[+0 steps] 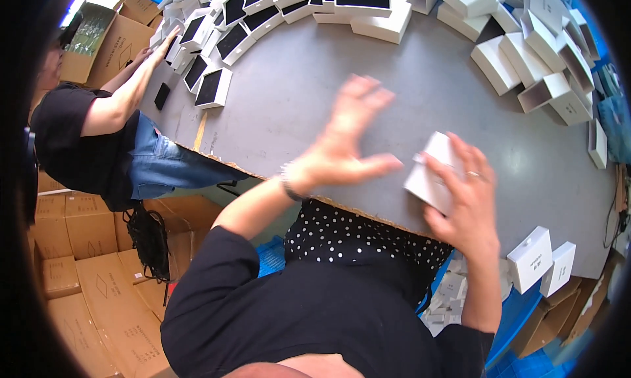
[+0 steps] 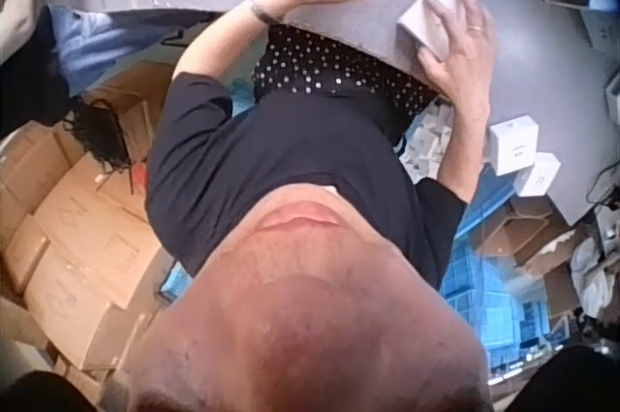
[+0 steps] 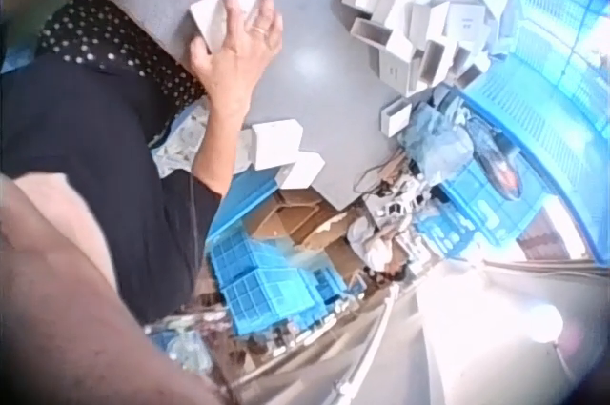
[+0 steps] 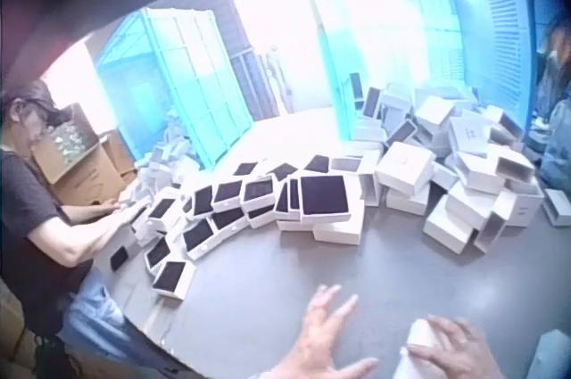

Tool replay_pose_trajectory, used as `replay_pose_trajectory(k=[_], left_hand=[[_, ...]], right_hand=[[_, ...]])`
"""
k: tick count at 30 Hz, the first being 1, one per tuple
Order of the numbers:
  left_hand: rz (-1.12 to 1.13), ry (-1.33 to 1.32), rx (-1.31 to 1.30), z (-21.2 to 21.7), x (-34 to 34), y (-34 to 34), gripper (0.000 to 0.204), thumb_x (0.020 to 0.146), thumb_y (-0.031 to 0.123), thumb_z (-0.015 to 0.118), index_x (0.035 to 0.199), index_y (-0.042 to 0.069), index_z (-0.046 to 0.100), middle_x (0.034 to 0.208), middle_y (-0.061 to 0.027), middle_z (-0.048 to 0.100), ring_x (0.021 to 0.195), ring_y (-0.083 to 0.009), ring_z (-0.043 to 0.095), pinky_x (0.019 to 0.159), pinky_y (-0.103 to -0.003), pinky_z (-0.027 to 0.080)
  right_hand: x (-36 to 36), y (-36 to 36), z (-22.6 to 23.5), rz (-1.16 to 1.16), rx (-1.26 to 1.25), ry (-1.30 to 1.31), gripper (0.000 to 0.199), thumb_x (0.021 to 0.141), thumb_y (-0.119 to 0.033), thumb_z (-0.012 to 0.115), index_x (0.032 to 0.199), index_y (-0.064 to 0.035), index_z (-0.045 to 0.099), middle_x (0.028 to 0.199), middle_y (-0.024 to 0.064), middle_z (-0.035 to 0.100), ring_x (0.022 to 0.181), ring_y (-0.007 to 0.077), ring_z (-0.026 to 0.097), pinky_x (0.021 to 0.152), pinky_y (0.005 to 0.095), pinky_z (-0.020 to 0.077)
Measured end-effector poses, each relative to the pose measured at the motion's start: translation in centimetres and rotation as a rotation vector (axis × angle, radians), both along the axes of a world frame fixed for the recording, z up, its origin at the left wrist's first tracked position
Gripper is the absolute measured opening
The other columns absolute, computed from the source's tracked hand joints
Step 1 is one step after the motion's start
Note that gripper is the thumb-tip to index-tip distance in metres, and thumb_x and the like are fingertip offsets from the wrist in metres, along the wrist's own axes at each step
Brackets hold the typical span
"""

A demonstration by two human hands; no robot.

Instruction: The person is assembling and packaging jewelry boxes by placing lids on the base and organizing them on a workbench.

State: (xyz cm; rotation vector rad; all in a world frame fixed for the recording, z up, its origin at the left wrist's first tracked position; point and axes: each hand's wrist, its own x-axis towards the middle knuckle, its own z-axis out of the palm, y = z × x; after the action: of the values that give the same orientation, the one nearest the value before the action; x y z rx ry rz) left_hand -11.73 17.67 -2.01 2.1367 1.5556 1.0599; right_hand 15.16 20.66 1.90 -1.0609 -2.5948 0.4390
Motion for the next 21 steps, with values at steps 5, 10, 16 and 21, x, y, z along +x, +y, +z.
replay_pose_trajectory(k=[5, 10, 16, 21], left_hand=[[0.995, 0.772, 0.162, -0.4, -21.5, -4.1, 0.082, 0.07, 0.046, 0.082, 0.137, 0.005, 0.056, 0.142, -0.0254, 0.042, 0.141, -0.0447, 0.027, 0.115, -0.058, 0.026], [1.034, 0.586, -0.21, -1.9, -23.7, -5.1, 0.084, 0.081, 0.052, 0.076, 0.146, 0.006, 0.048, 0.142, -0.0302, 0.04, 0.131, -0.0476, 0.039, 0.111, -0.059, 0.036], [0.758, 0.609, -0.019, 0.6, -12.6, 1.0, 0.091, 0.074, 0.048, 0.084, 0.148, 0.008, 0.047, 0.145, -0.0195, 0.041, 0.138, -0.0386, 0.031, 0.115, -0.056, 0.026], [0.397, 0.367, 0.29, 3.0, -11.1, -0.7, 0.115, 0.062, 0.035, 0.094, 0.156, 0.01, 0.033, 0.156, -0.0209, 0.03, 0.143, -0.04, 0.026, 0.118, -0.053, 0.023]], right_hand=[[8.3, 1.0, 2.5, -0.552, 0.197, -0.513, 0.053, 0.071, -0.026, 0.08, 0.118, -0.0077, 0.066, 0.143, 0.0183, 0.053, 0.137, 0.0399, 0.044, 0.116, 0.0523, 0.0302], [-2.8, 10.7, 1.5, -0.036, 0.226, 0.181, 0.066, 0.077, -0.02, 0.081, 0.136, -0.0079, 0.055, 0.142, 0.0179, 0.055, 0.138, 0.0357, 0.047, 0.116, 0.0432, 0.0389], [-18.7, 19.8, 0.3, -0.016, 0.63, 0.003, 0.048, 0.08, -0.012, 0.072, 0.127, -0.0135, 0.06, 0.137, 0.0107, 0.06, 0.132, 0.0276, 0.054, 0.111, 0.0402, 0.0422], [-15.0, 14.8, 0.7, 0.559, 0.544, 0.194, 0.023, 0.077, -0.002, 0.064, 0.097, -0.0113, 0.063, 0.118, 0.0021, 0.067, 0.113, 0.022, 0.065, 0.092, 0.0372, 0.0541]])
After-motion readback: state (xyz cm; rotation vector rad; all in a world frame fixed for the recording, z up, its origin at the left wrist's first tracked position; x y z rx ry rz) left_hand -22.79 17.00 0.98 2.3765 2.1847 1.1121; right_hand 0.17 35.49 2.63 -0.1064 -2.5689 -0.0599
